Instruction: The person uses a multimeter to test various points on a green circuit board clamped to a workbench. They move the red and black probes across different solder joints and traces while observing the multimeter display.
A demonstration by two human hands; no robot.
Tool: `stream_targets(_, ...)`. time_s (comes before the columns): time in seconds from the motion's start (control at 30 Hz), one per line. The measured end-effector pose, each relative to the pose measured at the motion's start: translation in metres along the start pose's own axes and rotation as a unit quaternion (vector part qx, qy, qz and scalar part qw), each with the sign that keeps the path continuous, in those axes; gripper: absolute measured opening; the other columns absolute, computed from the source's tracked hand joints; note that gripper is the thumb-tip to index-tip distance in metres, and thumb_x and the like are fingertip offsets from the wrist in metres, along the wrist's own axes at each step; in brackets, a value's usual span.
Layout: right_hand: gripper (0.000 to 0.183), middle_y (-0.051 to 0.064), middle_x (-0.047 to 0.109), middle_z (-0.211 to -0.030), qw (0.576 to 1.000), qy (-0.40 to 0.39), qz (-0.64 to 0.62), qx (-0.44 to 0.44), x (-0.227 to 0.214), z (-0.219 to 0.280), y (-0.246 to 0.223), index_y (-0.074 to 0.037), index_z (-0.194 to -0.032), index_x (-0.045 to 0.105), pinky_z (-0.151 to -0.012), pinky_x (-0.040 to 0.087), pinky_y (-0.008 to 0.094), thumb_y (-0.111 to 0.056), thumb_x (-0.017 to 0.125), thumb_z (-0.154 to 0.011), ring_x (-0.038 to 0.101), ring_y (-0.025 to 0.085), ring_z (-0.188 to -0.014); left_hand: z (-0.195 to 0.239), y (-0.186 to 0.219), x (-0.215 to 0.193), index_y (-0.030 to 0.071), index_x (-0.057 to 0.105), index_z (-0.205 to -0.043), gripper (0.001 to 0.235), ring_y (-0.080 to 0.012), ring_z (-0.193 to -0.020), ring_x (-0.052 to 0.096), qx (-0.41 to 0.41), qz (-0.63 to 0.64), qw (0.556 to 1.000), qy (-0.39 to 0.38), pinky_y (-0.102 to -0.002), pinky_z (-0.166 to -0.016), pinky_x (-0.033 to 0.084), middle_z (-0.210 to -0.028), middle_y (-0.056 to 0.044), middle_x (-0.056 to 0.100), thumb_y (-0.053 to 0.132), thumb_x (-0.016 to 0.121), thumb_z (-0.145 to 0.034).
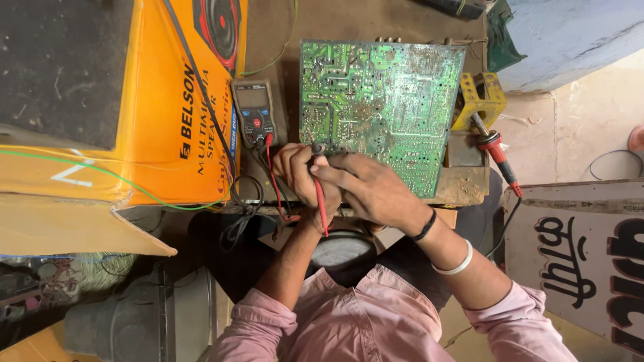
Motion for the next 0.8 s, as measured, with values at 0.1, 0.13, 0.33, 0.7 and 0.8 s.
stream_targets(0.1,0.058,0.020,0.060,-0.130,0.998,0.009,-0.063,0.008,0.010,0.003,-0.002,-0.010,-0.146,0.048,-0.094,0.054,0.044,0.000,0.064,-0.091,0.063,0.041,-0.113,0.002,-0.001,0.000,0.004,0.062,-0.101,0.026,-0.0293,-0.104,0.056,-0.003,0.012,1.000,0.011,-0.046,-0.098,0.039,-0.100,-0.010,0.061,0.028,0.054,-0.105)
stream_targets(0.13,0.059,0.021,0.060,-0.131,0.996,0.012,-0.085,0.015,0.012,0.006,-0.001,-0.009,-0.147,0.047,-0.095,0.053,0.045,0.002,0.062,-0.091,0.062,0.042,-0.114,0.002,-0.001,0.001,0.004,0.062,-0.101,0.026,-0.0289,-0.104,0.057,0.001,0.015,1.000,0.017,-0.046,-0.099,0.039,-0.099,-0.009,0.061,0.028,0.054,-0.105)
stream_targets(0.33,0.059,0.016,0.060,-0.109,0.982,0.043,-0.159,0.096,0.018,0.031,0.007,-0.008,-0.144,0.053,-0.089,0.055,0.040,0.010,0.060,-0.088,0.065,0.035,-0.098,0.000,0.004,-0.004,0.005,0.061,-0.102,0.033,-0.0290,-0.105,0.054,0.012,0.020,1.000,-0.012,-0.046,-0.099,0.039,-0.099,-0.010,0.059,0.032,0.045,-0.110)
stream_targets(0.7,0.026,0.017,0.068,-0.108,0.869,0.393,-0.270,0.132,0.019,0.101,0.023,-0.009,-0.117,0.049,-0.076,0.057,0.032,-0.020,0.069,-0.105,0.069,0.022,-0.094,0.000,0.001,-0.001,0.004,0.058,-0.103,0.036,-0.0266,-0.104,0.052,0.023,0.029,0.999,-0.018,-0.044,-0.098,0.041,-0.098,-0.008,0.058,0.035,0.043,-0.113)
stream_targets(0.8,0.035,0.011,0.068,-0.099,0.845,0.414,-0.317,0.118,0.019,0.106,0.027,-0.012,-0.113,0.052,-0.076,0.053,0.030,-0.047,0.057,-0.109,0.067,0.019,-0.085,0.001,0.001,0.000,0.004,0.058,-0.103,0.038,-0.0267,-0.106,0.051,0.022,0.026,0.999,-0.025,-0.044,-0.099,0.041,-0.099,-0.008,0.058,0.036,0.042,-0.114)
Point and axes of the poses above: each hand's wrist, its own z-axis away from the middle knuckle, its own x-axis out of the palm, y = z × x, the point moved 1 cm from there along -z, towards the middle knuckle
